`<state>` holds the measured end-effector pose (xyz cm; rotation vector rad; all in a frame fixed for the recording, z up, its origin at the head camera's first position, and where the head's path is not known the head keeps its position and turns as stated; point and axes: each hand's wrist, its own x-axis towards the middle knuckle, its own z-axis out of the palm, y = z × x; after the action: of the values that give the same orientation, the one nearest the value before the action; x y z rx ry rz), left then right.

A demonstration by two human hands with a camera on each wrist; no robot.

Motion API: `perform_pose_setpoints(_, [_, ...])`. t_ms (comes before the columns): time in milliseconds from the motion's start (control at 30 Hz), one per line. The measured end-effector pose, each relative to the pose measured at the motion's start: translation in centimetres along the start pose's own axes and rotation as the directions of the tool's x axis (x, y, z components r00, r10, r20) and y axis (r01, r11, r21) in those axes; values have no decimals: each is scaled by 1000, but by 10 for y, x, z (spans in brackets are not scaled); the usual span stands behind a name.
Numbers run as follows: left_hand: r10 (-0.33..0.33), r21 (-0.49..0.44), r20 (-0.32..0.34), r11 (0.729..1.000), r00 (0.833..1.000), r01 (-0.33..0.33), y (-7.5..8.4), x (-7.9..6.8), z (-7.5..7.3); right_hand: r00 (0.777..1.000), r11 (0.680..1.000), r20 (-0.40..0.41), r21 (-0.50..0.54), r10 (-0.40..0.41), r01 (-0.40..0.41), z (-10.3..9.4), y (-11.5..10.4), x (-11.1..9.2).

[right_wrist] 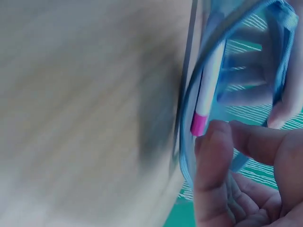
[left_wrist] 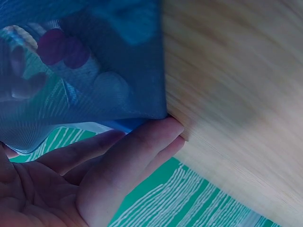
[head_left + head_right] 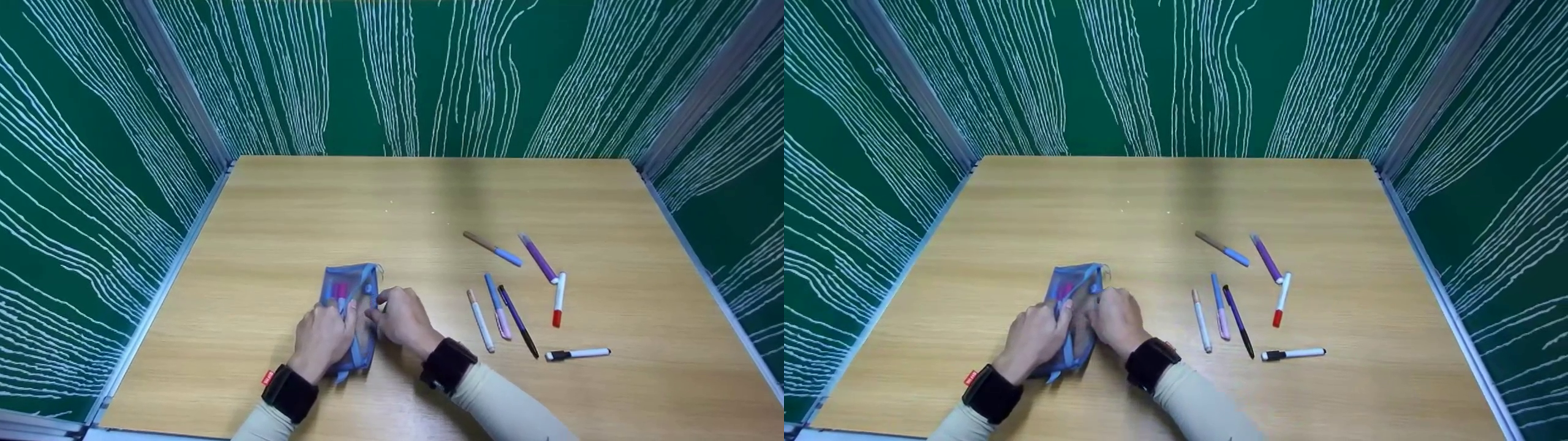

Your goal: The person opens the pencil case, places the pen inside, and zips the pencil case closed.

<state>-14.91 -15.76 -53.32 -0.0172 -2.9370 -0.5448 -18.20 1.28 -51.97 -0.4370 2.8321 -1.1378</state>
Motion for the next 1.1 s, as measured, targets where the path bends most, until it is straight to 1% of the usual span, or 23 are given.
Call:
perform_pose_setpoints(67, [-1, 1, 17, 1000, 1000, 1, 0, 0, 0, 1000, 1000, -20, -15, 2, -3, -6, 1, -2])
perform_pose_setpoints(100, [2, 2, 15, 1000, 1000, -2, 0, 0, -1, 999, 1000, -34, -31, -5, 4, -8, 2, -3])
perform_pose_setpoints(300, [23, 1, -28, 1000, 999, -23, 0, -1, 1, 993, 993, -114, -118, -35, 22, -24, 10, -10])
perform_pose_setpoints(433, [17, 1, -12, 1000, 1000, -17, 1, 0, 1, 989, 990, -146, -139, -35, 14, -36, 15, -16])
perform_pose_setpoints(667, [12, 0, 0, 1000, 1000, -12, 0, -2, -1, 986, 980, -168, -197, -7, -26, -54, 28, -23])
perform_pose_setpoints(900, [21, -7, -7, 1000, 1000, -21, -1, -1, -2, 983, 967, -173, -233, 58, -99, -74, 40, -29])
perform_pose_setpoints(1100, [19, 0, 4, 1000, 1000, -19, 1, -1, -1, 980, 950, -196, -296, 36, -94, -90, 50, -35])
